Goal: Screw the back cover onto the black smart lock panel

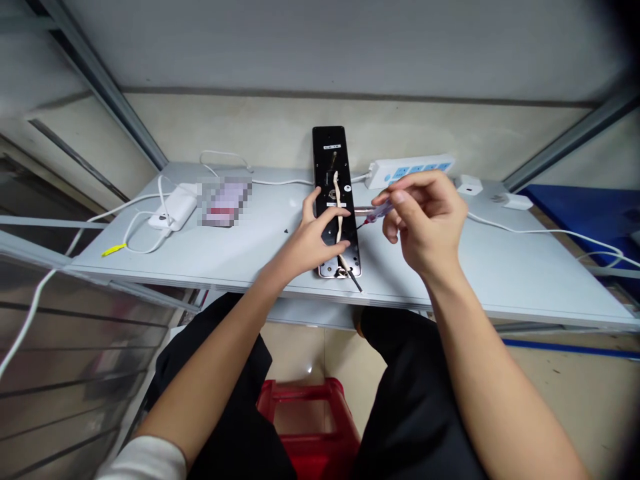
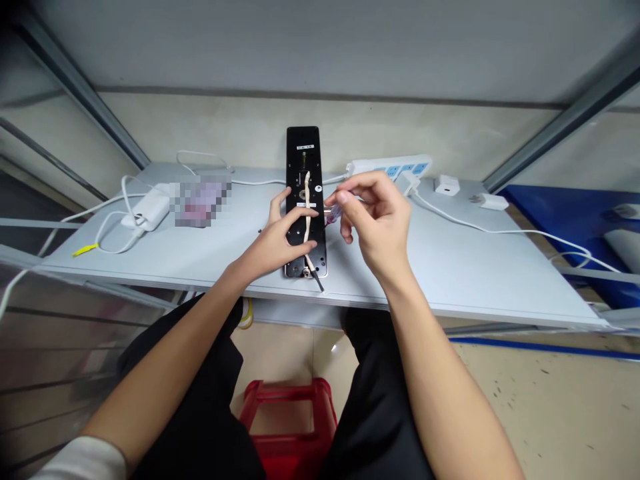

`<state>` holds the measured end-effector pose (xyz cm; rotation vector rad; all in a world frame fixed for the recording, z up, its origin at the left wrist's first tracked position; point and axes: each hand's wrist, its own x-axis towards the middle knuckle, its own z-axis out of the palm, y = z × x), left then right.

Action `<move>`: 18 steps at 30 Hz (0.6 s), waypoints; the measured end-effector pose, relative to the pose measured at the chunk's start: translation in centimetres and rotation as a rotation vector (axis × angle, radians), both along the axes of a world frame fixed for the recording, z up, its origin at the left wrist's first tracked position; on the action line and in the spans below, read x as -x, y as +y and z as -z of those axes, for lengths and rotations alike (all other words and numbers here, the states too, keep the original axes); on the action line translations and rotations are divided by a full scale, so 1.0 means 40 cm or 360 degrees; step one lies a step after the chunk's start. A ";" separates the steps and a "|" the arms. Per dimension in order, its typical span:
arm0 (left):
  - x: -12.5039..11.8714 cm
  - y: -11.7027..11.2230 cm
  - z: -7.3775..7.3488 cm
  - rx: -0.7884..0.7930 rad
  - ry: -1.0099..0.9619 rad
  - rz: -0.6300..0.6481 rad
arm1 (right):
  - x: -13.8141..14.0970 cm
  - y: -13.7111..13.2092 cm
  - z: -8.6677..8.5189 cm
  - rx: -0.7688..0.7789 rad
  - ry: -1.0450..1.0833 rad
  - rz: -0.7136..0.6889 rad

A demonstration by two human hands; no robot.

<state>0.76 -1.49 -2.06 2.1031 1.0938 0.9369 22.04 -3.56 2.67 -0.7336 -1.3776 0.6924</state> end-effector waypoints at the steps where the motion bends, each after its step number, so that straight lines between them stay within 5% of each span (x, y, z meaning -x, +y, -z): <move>1: 0.000 0.000 0.000 0.0001 0.0004 0.0001 | -0.002 -0.001 -0.001 0.0011 0.0012 0.0006; 12: 0.002 -0.004 -0.006 0.0007 0.0030 -0.0010 | -0.003 -0.021 -0.014 -0.0145 -0.0090 0.0106; 18: 0.002 -0.006 -0.005 0.0015 0.0016 -0.0003 | -0.015 -0.014 -0.004 -0.0039 -0.0088 0.0025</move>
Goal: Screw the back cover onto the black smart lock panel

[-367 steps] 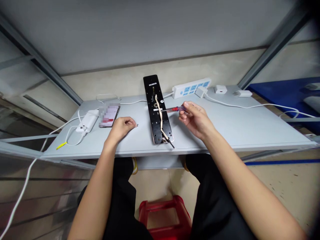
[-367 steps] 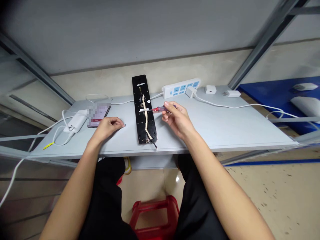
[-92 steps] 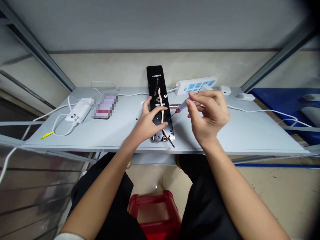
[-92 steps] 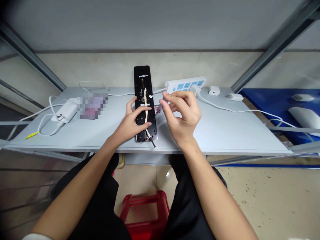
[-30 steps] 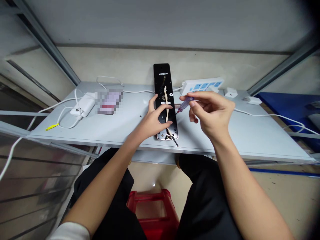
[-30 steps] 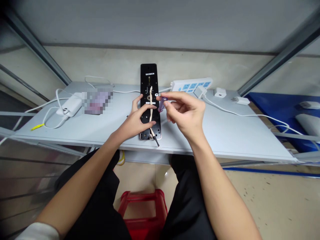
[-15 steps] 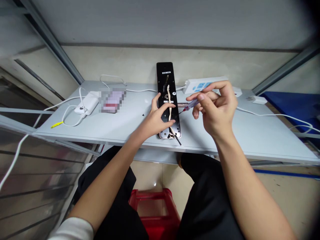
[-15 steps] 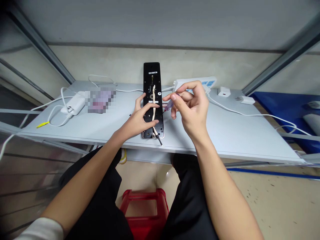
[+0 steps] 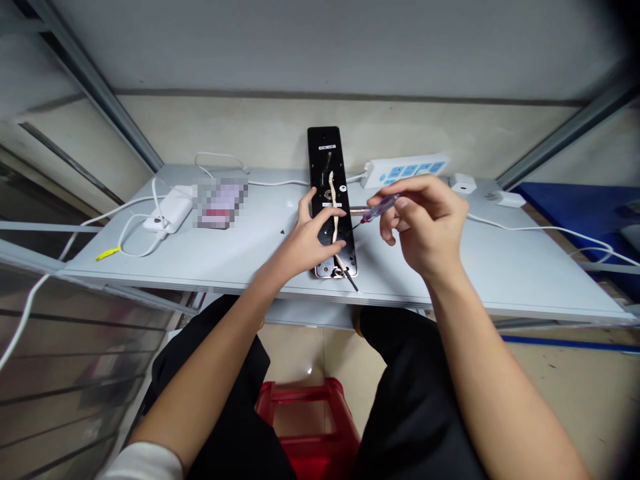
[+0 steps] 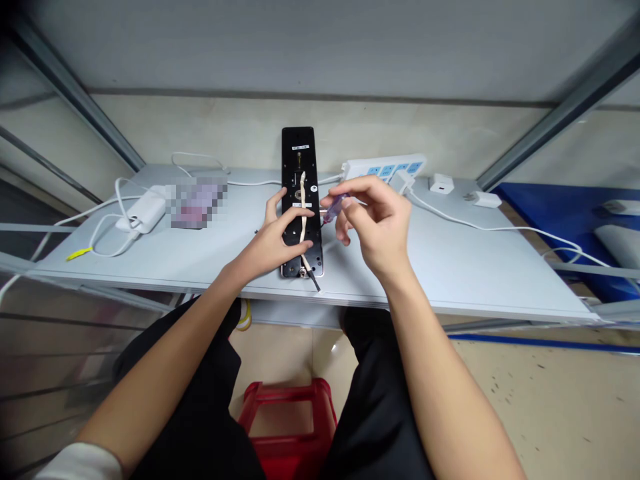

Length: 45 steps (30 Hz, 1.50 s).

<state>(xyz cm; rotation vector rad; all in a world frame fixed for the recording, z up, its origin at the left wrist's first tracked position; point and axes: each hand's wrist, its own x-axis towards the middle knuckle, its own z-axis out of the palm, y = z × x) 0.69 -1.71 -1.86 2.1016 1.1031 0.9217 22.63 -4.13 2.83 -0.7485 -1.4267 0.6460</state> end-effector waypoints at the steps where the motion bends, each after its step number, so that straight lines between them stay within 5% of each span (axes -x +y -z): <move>1: 0.000 0.000 0.000 0.0004 0.0000 -0.0002 | 0.000 0.001 0.000 0.0017 0.0006 -0.0022; 35: -0.001 -0.001 0.003 -0.0038 0.0004 -0.0011 | 0.024 -0.006 -0.007 0.0018 0.0081 0.0105; 45: -0.017 -0.005 -0.013 -0.0227 0.0092 -0.0124 | 0.008 -0.018 0.008 -0.0019 -0.0043 0.0104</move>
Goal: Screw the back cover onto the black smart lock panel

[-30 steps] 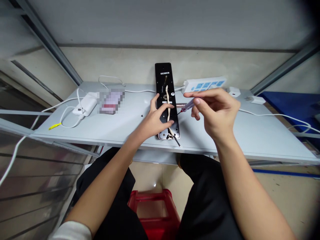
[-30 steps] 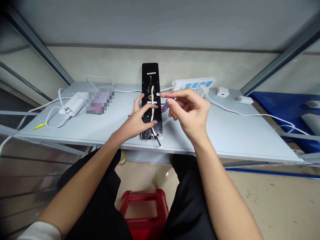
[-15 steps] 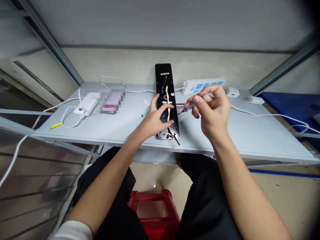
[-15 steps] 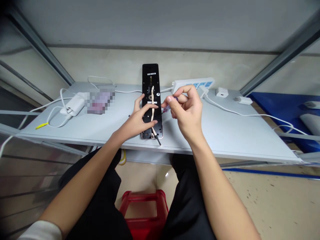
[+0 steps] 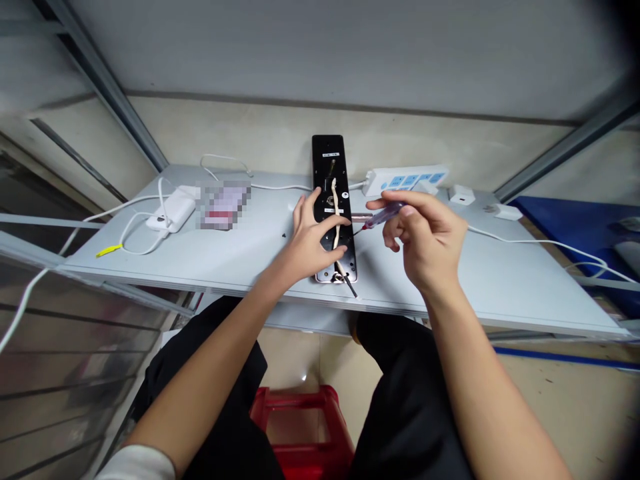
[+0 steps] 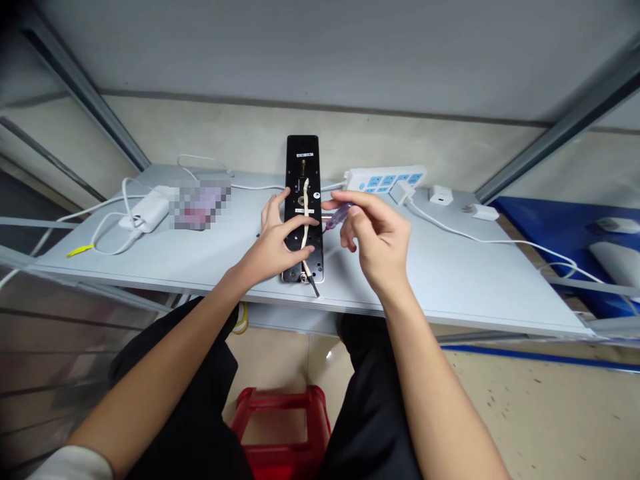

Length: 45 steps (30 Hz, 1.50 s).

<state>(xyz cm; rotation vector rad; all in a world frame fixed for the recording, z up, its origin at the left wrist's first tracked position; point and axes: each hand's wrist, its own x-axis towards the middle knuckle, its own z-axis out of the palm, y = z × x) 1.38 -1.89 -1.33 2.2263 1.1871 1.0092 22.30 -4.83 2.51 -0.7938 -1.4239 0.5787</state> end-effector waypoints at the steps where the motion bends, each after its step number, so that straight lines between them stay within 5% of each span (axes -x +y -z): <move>1: -0.002 0.000 -0.002 -0.0020 0.0020 -0.0003 | -0.001 0.003 0.002 -0.0001 0.0010 -0.0021; 30: -0.036 0.026 0.017 -0.0317 0.0116 -0.0070 | 0.006 0.009 0.005 -0.0052 0.0024 -0.0072; 37: -0.040 0.022 0.016 -0.0445 0.0186 0.0005 | 0.010 0.017 0.009 -0.0043 0.0035 0.0080; 45: -0.021 0.033 0.001 -0.0442 0.0049 -0.0017 | -0.002 0.060 0.013 -0.0160 0.0507 0.0294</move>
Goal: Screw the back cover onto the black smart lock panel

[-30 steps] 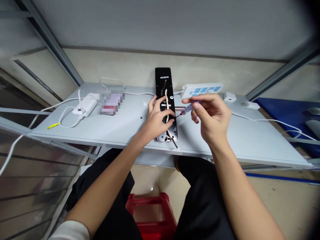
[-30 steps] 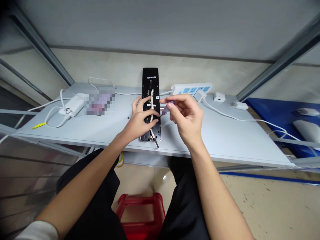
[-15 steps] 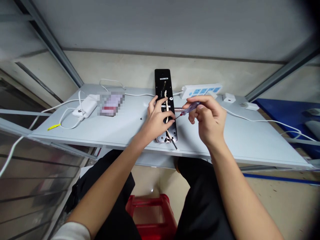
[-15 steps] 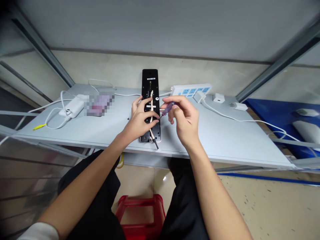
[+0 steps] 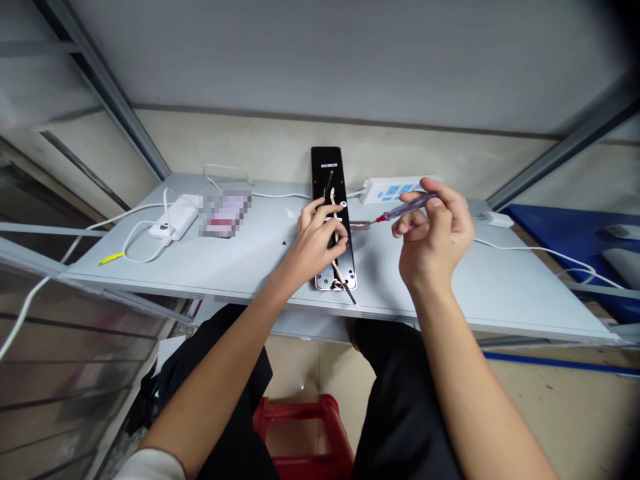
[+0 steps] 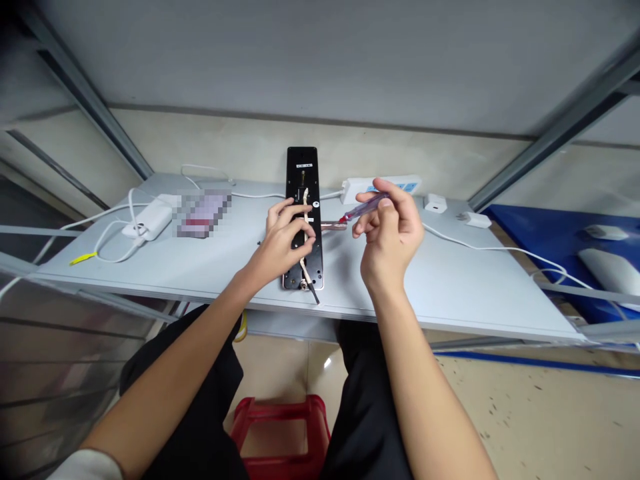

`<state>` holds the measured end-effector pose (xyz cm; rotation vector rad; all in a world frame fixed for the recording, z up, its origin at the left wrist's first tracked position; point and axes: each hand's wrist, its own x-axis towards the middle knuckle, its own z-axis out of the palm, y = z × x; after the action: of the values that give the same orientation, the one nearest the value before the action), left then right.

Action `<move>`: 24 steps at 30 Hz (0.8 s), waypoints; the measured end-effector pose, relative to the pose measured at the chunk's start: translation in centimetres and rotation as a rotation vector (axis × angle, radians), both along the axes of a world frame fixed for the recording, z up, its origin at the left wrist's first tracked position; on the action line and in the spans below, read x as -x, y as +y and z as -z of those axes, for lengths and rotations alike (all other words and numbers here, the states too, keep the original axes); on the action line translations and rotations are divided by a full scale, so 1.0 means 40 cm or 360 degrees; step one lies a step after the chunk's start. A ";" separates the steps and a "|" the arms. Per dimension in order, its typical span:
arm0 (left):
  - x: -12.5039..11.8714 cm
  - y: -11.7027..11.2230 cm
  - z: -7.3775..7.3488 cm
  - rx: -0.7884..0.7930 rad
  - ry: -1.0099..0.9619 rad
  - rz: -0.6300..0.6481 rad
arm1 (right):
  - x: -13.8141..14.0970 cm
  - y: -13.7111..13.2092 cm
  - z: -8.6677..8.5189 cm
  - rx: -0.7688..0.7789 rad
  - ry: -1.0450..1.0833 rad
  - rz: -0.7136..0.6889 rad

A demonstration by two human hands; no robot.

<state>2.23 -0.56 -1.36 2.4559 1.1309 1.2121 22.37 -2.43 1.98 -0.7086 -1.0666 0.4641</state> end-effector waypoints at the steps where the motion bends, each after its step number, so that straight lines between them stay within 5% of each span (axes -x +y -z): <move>1: 0.013 0.005 -0.006 0.0010 -0.0044 -0.0013 | -0.002 0.007 0.002 0.0007 0.0016 0.0015; 7: 0.131 0.048 -0.030 0.0158 -0.0221 -0.0202 | 0.007 0.039 0.018 0.0014 -0.0029 0.0005; 13: 0.236 0.078 -0.028 0.0596 -0.0152 -0.0405 | 0.023 0.048 0.011 0.0067 -0.0060 -0.0078; 17: 0.275 0.075 -0.033 0.0806 -0.0064 -0.0563 | 0.026 0.048 0.005 0.0119 -0.0128 -0.0115; 24: 0.293 0.061 -0.041 0.0991 0.0159 -0.0559 | 0.030 0.044 -0.004 0.0169 -0.0237 -0.0169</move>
<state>-9.50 1.87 0.27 1.9092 1.7075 0.6556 21.15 -0.67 2.14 -0.7921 -1.2307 0.5693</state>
